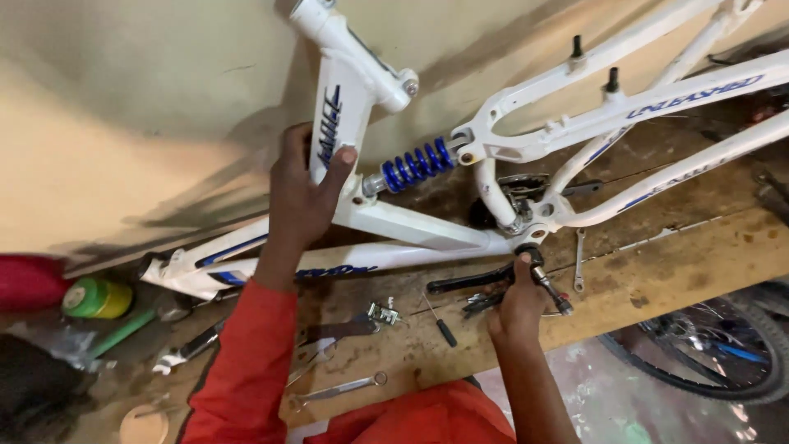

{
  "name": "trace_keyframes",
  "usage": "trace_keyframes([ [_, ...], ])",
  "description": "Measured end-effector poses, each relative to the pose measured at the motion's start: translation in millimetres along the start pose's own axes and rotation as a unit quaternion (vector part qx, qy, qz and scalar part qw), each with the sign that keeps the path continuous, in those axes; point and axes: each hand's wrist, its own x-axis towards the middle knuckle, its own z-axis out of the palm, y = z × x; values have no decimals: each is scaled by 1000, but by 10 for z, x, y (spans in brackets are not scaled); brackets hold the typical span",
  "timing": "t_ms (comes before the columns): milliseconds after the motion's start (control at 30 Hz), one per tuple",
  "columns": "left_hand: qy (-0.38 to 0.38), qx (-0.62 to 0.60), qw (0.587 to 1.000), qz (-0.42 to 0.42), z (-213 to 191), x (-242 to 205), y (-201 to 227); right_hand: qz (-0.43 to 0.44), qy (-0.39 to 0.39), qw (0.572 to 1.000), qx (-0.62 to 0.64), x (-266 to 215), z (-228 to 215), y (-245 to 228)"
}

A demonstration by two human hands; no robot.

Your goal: The person assembles a bicycle crankset onto a white mountain bike frame. They use a wrench to tighten the crank arm bolts and then attach the chainring to the crankset.

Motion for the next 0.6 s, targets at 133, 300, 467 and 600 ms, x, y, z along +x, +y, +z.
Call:
trace_keyframes([
  [133,-74,-85,992,-60,0,168,-128,-4,-10,1000,15,-30,40,-43],
  [300,-25,-72,993,-93,146,107,6,4,-22,1000,-19,221,-80,114],
  [467,73,-7,995,-67,251,-59,94,-19,-6,1000,-6,330,-114,162],
  [600,102,73,992,15,385,-258,77,-82,-23,996,-7,224,-238,73],
])
